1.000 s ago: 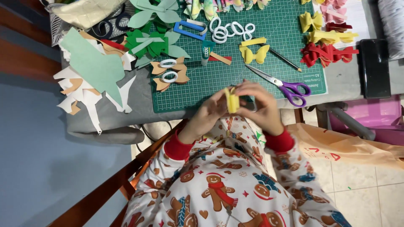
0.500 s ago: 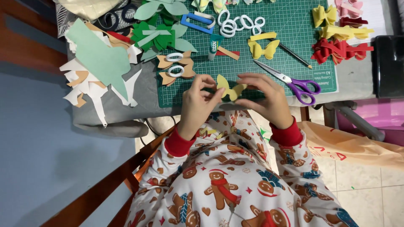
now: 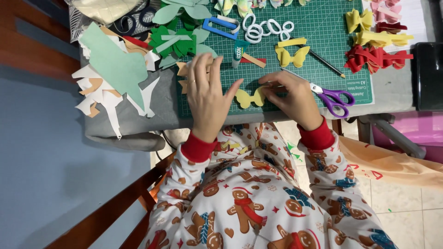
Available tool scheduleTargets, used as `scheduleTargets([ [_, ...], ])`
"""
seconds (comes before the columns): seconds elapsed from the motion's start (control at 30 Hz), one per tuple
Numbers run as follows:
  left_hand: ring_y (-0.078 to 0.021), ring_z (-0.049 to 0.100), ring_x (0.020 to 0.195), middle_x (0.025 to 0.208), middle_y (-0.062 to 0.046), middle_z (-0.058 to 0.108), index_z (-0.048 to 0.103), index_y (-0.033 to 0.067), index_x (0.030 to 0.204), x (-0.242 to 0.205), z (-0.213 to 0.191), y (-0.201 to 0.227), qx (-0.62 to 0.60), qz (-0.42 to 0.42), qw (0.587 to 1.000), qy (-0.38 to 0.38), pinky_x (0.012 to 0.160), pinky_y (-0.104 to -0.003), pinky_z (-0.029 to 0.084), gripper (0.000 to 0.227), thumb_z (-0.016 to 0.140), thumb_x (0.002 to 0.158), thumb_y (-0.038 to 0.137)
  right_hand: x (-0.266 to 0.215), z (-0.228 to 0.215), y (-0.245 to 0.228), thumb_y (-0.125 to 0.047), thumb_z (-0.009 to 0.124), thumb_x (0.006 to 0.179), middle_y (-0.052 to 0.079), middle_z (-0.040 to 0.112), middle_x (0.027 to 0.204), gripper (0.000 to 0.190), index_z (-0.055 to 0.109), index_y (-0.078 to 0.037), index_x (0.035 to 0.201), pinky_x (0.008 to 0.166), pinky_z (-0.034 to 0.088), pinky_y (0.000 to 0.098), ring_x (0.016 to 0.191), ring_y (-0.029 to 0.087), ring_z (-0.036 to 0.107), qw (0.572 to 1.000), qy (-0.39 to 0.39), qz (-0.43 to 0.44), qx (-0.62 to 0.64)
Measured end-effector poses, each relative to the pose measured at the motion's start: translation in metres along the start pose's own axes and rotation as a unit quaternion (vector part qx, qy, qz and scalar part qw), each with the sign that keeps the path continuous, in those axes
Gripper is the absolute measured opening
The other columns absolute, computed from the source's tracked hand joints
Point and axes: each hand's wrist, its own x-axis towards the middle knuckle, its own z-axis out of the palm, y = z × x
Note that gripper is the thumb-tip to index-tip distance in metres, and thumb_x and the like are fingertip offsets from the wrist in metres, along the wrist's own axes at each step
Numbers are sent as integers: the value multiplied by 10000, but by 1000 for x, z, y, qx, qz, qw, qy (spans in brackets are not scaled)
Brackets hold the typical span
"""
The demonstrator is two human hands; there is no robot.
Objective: Assembling small leather or fabric accessories like bows and butterflies using glue.
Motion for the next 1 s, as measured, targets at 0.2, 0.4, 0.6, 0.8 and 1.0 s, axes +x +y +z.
scheduleTargets([
  [0.2,-367,368,1478,1439,-164,510,666,31,1227,15,30,-10,-10,16,1000,-4,1255,-590,261,506,851,914,382,9,-6,1,-33,793,894,90,747,1064,287,732,-46,1174,800,615,320,900,199,759,995,-43,56,-74],
  [0.4,-372,371,1479,1414,-154,527,736,20,1030,22,45,-9,-13,-3,999,-34,1255,-640,192,373,854,873,337,50,11,-4,-99,810,1001,122,688,1306,362,645,-8,1310,1013,605,324,1182,211,701,990,113,-3,79],
  [0.6,-333,390,1497,1399,-121,572,766,55,937,19,61,-16,-9,-5,1000,-4,1284,-642,172,204,809,939,255,71,33,11,-86,832,1021,101,762,1096,188,725,-26,1164,850,590,301,967,185,747,992,107,-71,-3],
  [0.8,-385,370,1484,1437,-173,551,763,46,1003,22,47,-12,-24,-7,1000,-7,1257,-638,194,301,800,924,333,51,17,30,-94,762,1084,98,743,1102,112,699,-2,1086,677,494,225,797,111,636,955,239,-37,173],
  [1.0,-283,328,1599,1609,-114,462,567,65,1495,-51,53,-18,-92,123,988,-3,1381,-487,287,531,768,1111,372,-6,15,78,-221,617,1170,98,708,1165,180,599,-45,1199,816,597,257,941,104,688,825,318,42,465],
])
